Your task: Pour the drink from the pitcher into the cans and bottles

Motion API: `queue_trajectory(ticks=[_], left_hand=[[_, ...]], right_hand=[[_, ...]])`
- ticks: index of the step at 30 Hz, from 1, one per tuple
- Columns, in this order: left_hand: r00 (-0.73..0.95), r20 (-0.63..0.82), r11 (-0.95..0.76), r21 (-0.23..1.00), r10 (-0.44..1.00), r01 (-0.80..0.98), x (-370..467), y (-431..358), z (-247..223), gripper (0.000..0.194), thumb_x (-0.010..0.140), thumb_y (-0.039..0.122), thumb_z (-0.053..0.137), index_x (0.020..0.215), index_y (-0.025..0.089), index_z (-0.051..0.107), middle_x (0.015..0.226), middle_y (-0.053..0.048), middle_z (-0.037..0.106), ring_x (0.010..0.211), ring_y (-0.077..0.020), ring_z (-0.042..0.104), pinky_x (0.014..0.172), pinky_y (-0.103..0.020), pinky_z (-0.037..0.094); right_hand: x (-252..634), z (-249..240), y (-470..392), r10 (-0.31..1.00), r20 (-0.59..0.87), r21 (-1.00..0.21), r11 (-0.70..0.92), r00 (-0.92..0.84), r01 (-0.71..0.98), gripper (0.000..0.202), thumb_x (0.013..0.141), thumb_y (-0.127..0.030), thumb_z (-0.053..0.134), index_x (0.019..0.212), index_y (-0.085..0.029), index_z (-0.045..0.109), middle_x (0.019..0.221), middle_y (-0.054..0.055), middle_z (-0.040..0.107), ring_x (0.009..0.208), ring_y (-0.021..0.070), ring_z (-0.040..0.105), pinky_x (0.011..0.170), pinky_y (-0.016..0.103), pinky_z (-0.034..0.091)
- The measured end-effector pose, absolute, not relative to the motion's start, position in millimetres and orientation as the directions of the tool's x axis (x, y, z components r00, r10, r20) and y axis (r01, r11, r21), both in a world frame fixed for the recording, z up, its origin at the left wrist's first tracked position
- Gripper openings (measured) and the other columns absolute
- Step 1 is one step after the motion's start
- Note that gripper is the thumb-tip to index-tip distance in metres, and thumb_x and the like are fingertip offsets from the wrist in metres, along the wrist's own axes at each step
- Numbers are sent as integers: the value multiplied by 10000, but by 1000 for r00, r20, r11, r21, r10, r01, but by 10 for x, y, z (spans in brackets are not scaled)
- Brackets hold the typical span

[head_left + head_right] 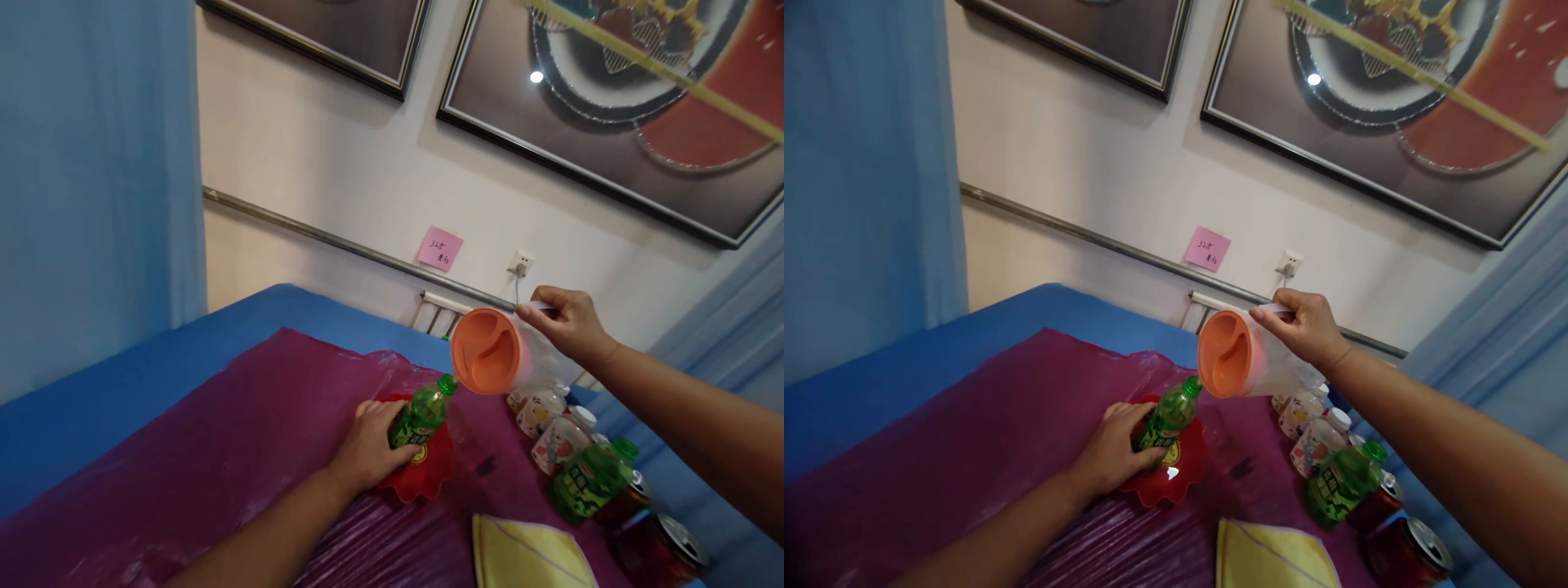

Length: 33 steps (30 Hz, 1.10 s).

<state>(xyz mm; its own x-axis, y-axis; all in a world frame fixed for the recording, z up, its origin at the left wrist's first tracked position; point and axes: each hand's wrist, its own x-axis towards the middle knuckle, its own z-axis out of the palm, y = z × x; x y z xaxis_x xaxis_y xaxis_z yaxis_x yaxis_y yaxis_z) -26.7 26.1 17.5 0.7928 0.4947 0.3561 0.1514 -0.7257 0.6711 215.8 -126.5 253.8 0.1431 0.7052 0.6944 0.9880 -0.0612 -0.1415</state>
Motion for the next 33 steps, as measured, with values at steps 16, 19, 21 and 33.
queue_trajectory(ticks=[16, 19, 21, 33], left_hand=[[797, 358, -728, 670, 487, 144, -282, 244, 206, 519, 696, 360, 824, 1174, 249, 655, 1165, -42, 734, 1071, -301, 634, 1022, -461, 360], [794, 360, -729, 669, 490, 146, -283, 242, 207, 532, 686, 351, 829, 1176, 244, 653, 1160, -43, 735, 1070, -303, 635, 1020, -457, 361], [792, 363, -731, 666, 491, 147, -282, 244, 203, 538, 681, 349, 832, 1175, 239, 652, 1159, -47, 735, 1067, -304, 635, 1019, -456, 362], [786, 376, -736, 662, 490, 142, -277, 248, 192, 518, 683, 369, 826, 1158, 252, 656, 1156, -48, 739, 1066, -303, 639, 1024, -468, 371]], right_hand=[[2159, 2534, -1282, 699, 701, -132, -65, 140, 989, 552, 849, -664, 604, 568, -238, 393, 521, -43, 310, 504, 123, 311, 486, 283, 253], [2153, 2539, -1285, 696, 705, -132, -60, 136, 989, 553, 848, -665, 604, 567, -238, 395, 523, -44, 309, 505, 122, 312, 486, 282, 250], [2153, 2541, -1286, 696, 705, -133, -61, 138, 989, 560, 848, -680, 595, 568, -236, 401, 520, -44, 310, 503, 121, 312, 485, 281, 248], [2157, 2541, -1296, 702, 700, -124, -66, 134, 990, 547, 855, -669, 600, 574, -236, 417, 522, -42, 319, 506, 125, 310, 486, 283, 261]])
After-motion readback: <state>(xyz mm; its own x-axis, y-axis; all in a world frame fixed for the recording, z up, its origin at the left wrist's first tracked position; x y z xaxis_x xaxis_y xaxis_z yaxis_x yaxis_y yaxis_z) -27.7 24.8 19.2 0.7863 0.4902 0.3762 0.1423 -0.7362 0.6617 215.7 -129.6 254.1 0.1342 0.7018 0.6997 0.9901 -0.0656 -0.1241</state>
